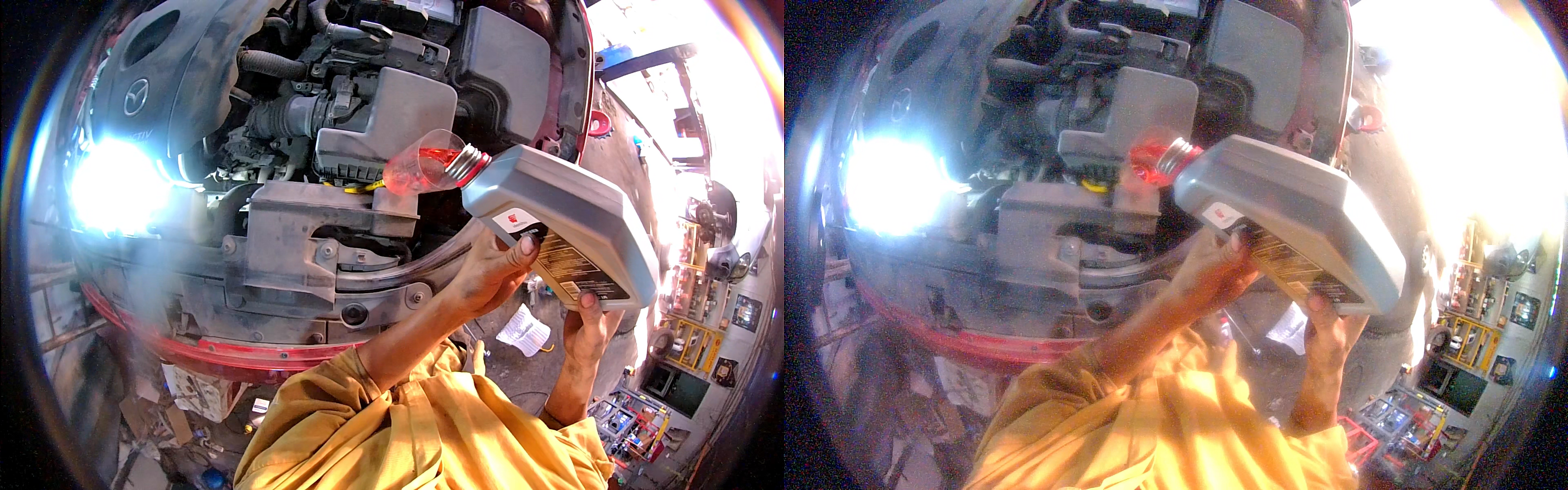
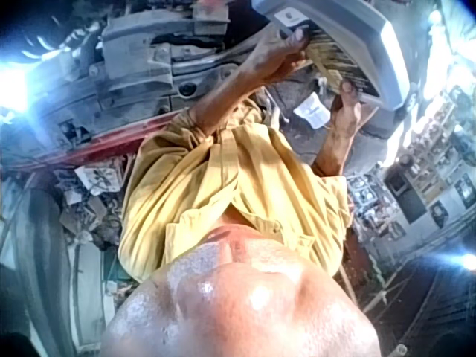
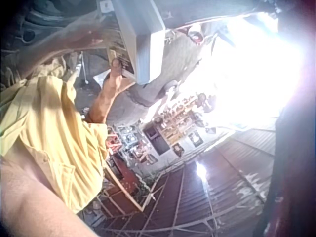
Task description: The person opens several bottles of red fluid and pours the contents into a funnel inserted into the engine bay of a red car. The person handles the bottles one at a time, unscrews the caps, and pours the fluid through the funnel.
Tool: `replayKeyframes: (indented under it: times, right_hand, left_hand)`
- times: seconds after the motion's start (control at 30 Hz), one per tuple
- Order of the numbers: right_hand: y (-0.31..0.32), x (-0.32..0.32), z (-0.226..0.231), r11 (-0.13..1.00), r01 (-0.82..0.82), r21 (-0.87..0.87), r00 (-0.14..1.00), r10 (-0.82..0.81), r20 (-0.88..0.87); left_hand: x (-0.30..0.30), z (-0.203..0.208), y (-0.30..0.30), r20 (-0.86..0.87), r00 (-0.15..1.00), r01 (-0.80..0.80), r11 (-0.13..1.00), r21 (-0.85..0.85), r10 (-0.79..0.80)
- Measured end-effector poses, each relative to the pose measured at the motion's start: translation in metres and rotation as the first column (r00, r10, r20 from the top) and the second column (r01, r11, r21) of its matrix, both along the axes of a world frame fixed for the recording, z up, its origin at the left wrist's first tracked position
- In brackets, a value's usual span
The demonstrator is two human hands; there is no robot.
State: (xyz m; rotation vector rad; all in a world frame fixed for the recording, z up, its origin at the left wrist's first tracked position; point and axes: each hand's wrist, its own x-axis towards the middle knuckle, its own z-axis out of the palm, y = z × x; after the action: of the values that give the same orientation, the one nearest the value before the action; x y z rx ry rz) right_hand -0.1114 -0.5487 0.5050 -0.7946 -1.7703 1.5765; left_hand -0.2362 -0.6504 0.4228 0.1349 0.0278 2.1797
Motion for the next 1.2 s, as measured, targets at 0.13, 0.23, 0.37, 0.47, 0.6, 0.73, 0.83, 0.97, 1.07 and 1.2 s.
replayKeyframes:
  times: [0.13,0.23,0.37,0.47,0.6,0.73,0.83,0.97,1.07,1.2]
  right_hand:
    - [0.000,-0.001,0.003,0.999,0.019,0.035,1.000,-0.019,0.004]
    - [0.000,-0.002,0.006,0.998,0.012,0.059,1.000,-0.013,0.010]
    - [0.000,-0.003,0.010,0.997,0.015,0.080,1.000,-0.016,0.010]
    - [0.000,-0.004,0.015,0.997,0.002,0.076,1.000,-0.004,0.025]
    - [0.000,-0.005,0.018,0.995,-0.004,0.103,1.000,0.001,0.026]
    - [-0.001,-0.006,0.020,0.996,0.000,0.087,0.999,-0.004,0.046]
    - [-0.003,-0.007,0.022,0.988,0.002,0.152,0.998,-0.010,0.055]
    - [-0.005,-0.007,0.025,0.974,0.057,0.219,0.994,-0.077,0.082]
    - [-0.003,-0.007,0.028,0.976,0.005,0.218,0.996,-0.025,0.091]
    - [-0.002,-0.008,0.030,0.977,-0.018,0.211,0.994,-0.005,0.108]
  left_hand:
    - [0.002,0.001,0.001,0.012,1.000,-0.012,1.000,0.022,0.011]
    - [0.003,0.002,0.001,0.045,0.999,-0.015,0.999,0.041,0.013]
    - [0.002,0.002,0.003,-0.006,1.000,-0.023,0.998,0.055,0.023]
    - [0.002,0.002,0.004,0.010,1.000,-0.020,0.998,0.062,0.020]
    - [0.003,0.002,0.002,0.026,1.000,0.002,0.999,0.033,-0.003]
    - [0.004,0.002,0.003,0.048,0.999,-0.007,0.996,0.088,0.003]
    - [0.003,0.003,0.004,0.035,0.999,-0.004,0.992,0.124,0.000]
    - [0.003,0.007,0.002,0.091,0.996,-0.006,0.990,0.138,-0.007]
    - [0.002,0.010,0.003,0.091,0.996,-0.007,0.989,0.150,-0.007]
    - [0.001,0.010,0.003,0.046,0.999,-0.009,0.992,0.124,0.003]
